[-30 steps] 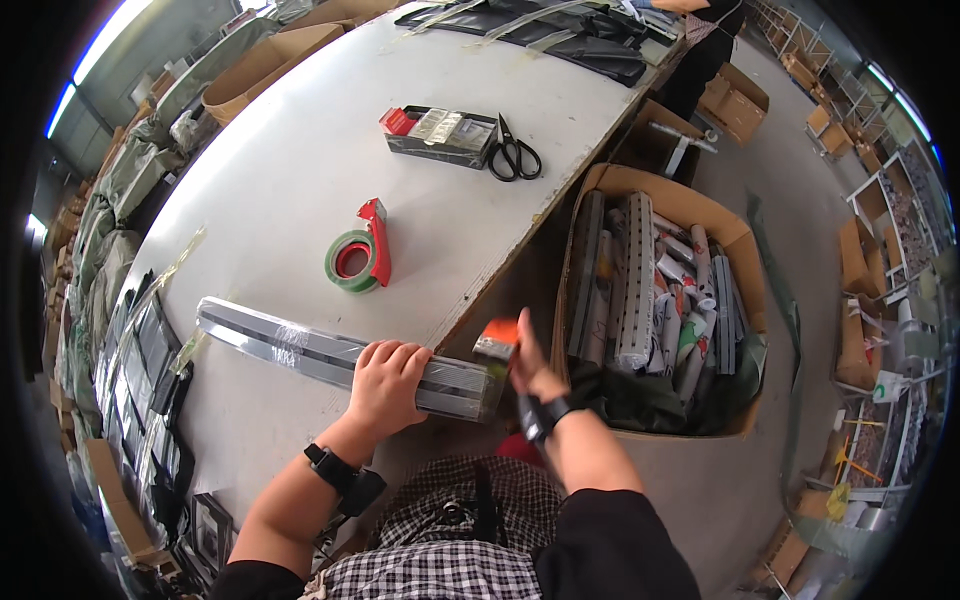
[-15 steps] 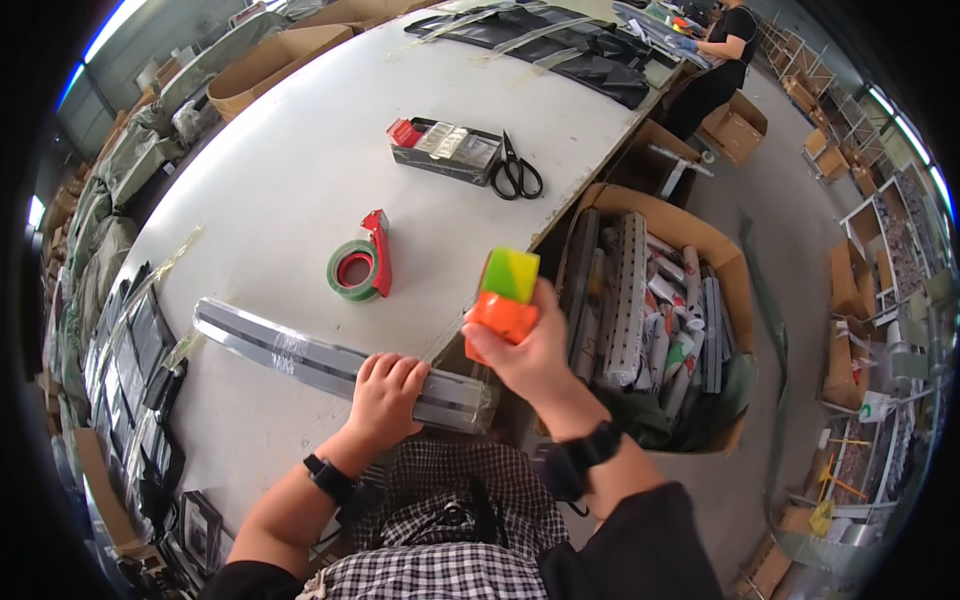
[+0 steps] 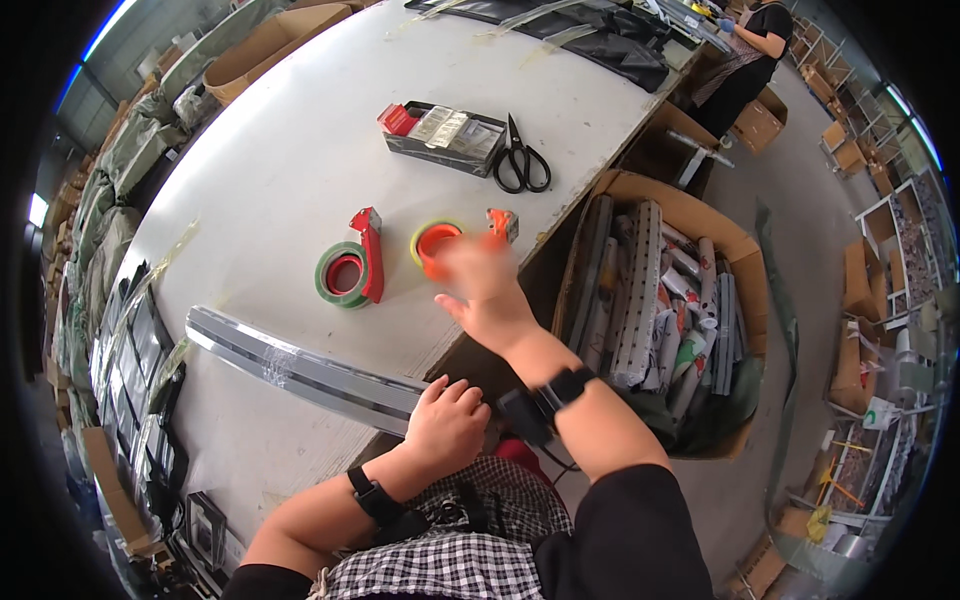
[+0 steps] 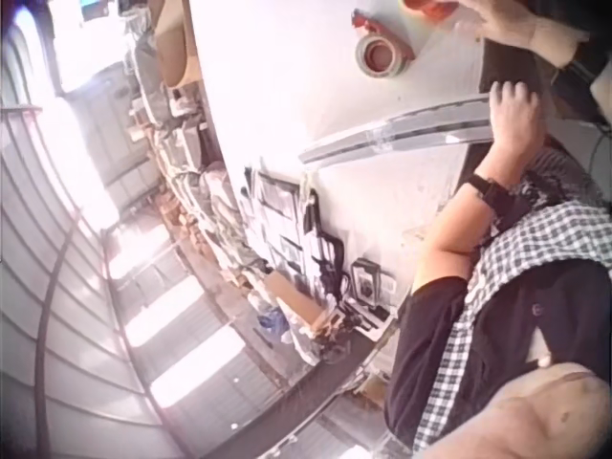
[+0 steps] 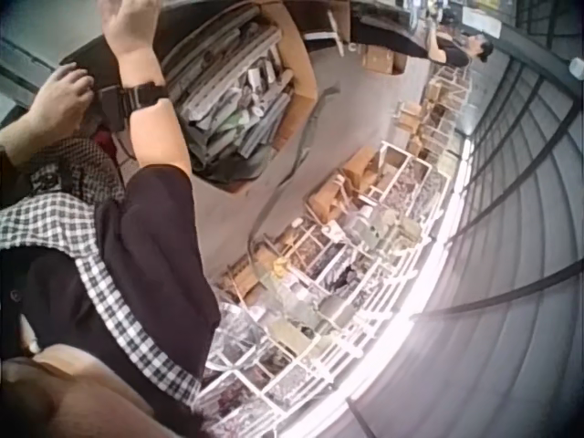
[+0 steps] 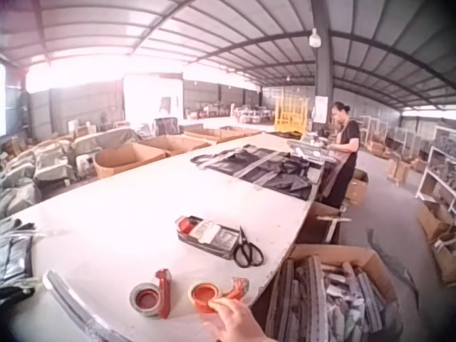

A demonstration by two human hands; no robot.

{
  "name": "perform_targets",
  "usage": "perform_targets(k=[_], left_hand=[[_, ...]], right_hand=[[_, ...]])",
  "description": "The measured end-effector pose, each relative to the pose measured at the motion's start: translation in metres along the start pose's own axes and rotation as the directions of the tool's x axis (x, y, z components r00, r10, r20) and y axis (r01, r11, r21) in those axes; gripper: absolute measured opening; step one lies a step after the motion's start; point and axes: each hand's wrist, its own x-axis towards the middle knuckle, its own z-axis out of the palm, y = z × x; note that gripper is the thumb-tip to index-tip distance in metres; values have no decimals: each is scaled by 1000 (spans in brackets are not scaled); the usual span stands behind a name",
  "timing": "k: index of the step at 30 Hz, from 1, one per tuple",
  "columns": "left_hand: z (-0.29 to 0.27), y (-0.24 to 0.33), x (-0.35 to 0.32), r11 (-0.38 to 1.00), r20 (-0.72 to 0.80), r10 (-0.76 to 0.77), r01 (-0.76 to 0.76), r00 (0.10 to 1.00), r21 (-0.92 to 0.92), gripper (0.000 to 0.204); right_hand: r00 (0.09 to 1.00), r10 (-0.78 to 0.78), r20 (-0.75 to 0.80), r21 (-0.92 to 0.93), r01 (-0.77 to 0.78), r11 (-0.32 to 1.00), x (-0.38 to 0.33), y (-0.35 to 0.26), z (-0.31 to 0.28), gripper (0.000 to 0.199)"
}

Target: Wrapping long metal rails in green protective plastic film, securing them with tape from a dispenser, and applying printed identification labels.

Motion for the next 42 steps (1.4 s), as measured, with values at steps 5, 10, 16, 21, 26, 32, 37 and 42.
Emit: perform_targets(k=[5,10,16,21,26,32,37,42], left_hand=[[-40,-18,-21,969,-283,52,-117,958,-220,72],[-33,-67,-47,999,-63,-47,46,997,-27,99],[-18,-61,-45,993,-318,-106,114,942,7,90],[-50,-53,-70,992,-424,-121,123,898,-24,83],[-201,-74,-154,835,-677,-497,86,542,-544,56],[-341,-205,-229,463,-521,-834,-282,182,-840,67],[-170,-350,-215,66,-137,-949,-246,284,-967,64],[18,-368,-249,244,-263,-956,145,-131,-959,51]], right_hand=[[220,780,586,609,-755,-244,-157,-8,1,44],[-84,507,858,429,-426,-797,-153,-85,29,80],[323,876,358,776,-624,-88,-93,-90,-7,53],[634,748,-194,480,-604,636,-110,-19,-50,32],[957,120,265,-128,-88,988,-12,5,-51,69],[893,156,421,-529,102,843,37,66,37,47],[930,84,358,-315,36,949,34,19,-16,41],[821,517,242,666,-529,527,-26,-46,-82,44]])
